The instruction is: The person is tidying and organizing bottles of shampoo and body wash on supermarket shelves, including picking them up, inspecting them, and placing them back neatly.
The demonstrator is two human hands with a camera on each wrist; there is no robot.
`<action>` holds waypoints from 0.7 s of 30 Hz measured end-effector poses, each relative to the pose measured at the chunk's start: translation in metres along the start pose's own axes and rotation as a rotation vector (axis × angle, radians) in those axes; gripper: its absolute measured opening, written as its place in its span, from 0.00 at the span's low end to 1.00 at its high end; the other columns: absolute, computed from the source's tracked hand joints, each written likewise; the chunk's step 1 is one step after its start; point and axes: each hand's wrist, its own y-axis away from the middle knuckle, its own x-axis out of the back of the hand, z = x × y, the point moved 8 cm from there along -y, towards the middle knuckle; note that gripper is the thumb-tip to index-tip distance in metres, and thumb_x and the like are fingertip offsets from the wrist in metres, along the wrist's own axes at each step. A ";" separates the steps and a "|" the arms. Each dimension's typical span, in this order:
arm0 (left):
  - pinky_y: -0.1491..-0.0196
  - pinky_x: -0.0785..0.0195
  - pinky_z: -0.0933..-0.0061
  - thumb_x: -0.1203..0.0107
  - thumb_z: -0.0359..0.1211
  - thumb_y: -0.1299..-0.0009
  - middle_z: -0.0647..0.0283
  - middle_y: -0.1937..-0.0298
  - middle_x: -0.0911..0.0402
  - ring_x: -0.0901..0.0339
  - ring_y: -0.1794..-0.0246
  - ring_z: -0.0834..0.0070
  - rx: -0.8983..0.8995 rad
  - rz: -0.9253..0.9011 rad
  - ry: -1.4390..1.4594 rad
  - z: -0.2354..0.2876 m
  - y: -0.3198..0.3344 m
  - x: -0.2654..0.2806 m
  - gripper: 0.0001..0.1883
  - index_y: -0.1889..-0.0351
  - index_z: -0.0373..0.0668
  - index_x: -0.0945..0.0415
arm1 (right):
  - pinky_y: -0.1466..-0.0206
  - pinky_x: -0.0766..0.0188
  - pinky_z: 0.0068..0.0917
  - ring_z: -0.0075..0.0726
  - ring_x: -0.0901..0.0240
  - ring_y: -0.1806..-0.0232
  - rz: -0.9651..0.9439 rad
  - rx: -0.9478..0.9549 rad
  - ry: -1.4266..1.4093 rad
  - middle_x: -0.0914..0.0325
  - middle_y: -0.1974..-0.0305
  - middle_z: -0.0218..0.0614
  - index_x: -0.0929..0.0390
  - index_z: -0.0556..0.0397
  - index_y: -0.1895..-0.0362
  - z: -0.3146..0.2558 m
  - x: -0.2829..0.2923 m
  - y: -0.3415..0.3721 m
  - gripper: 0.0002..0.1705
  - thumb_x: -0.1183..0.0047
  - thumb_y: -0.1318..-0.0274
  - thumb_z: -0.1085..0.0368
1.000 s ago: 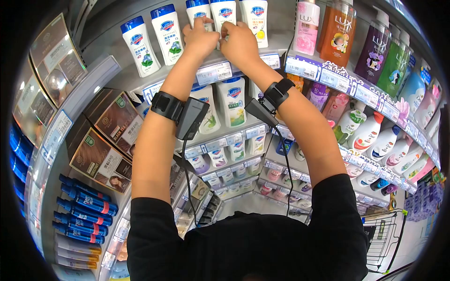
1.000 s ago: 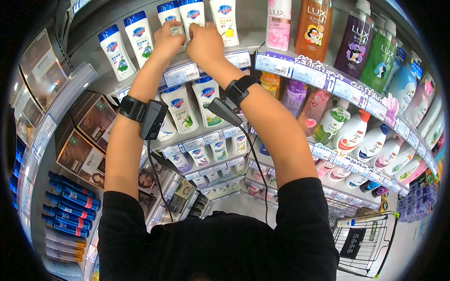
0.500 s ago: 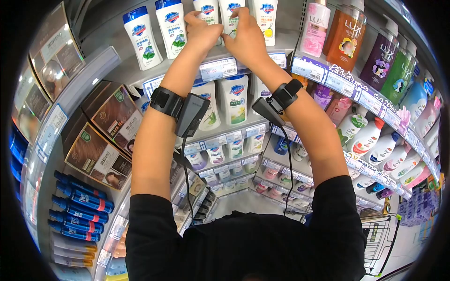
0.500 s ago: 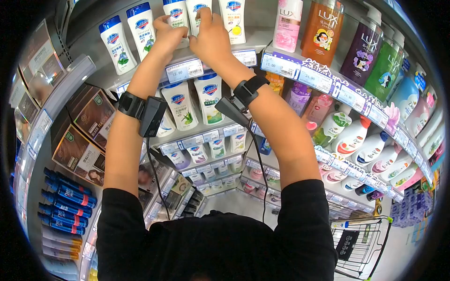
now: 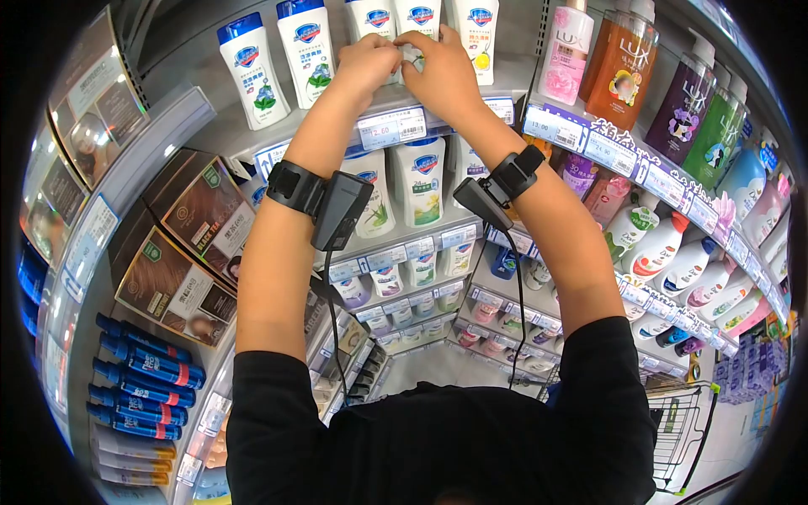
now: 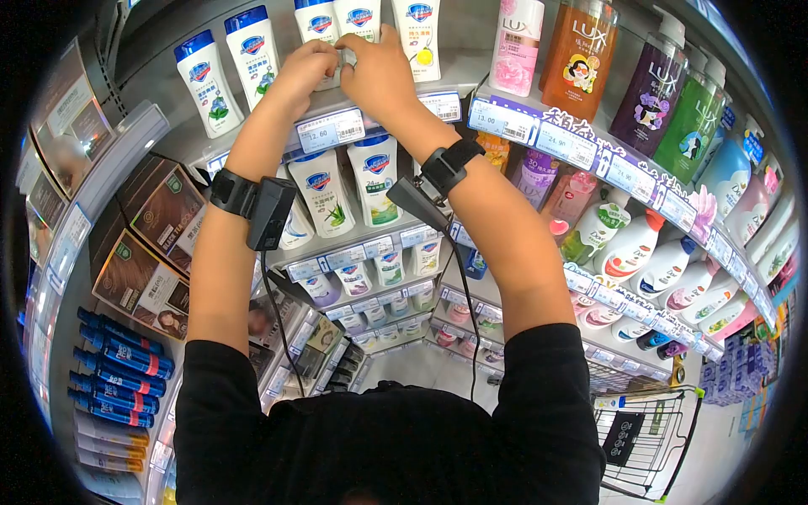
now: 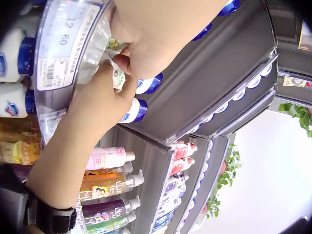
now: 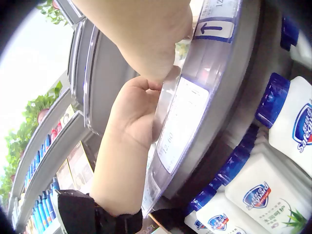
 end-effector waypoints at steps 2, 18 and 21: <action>0.66 0.49 0.80 0.51 0.28 0.45 0.70 0.75 0.31 0.40 0.72 0.81 -0.006 -0.032 0.012 -0.006 -0.005 -0.001 0.09 0.67 0.39 0.26 | 0.47 0.33 0.43 0.63 0.37 0.46 0.023 0.003 -0.002 0.35 0.51 0.64 0.25 0.37 0.54 -0.001 0.001 0.001 0.20 0.46 0.57 0.64; 0.67 0.32 0.70 0.46 0.43 0.41 0.52 0.72 0.22 0.23 0.73 0.67 -0.256 0.149 -0.452 0.017 0.008 0.004 0.15 0.64 0.42 0.21 | 0.53 0.29 0.43 0.68 0.30 0.57 0.085 0.011 -0.002 0.38 0.50 0.72 0.26 0.41 0.53 -0.002 0.004 0.002 0.19 0.48 0.54 0.64; 0.70 0.33 0.68 0.48 0.44 0.38 0.52 0.80 0.22 0.23 0.76 0.65 -0.381 0.245 -0.629 0.023 0.014 0.001 0.15 0.64 0.43 0.23 | 0.53 0.29 0.43 0.68 0.30 0.56 0.106 0.021 -0.018 0.39 0.50 0.72 0.26 0.42 0.53 -0.002 0.005 0.002 0.19 0.48 0.54 0.64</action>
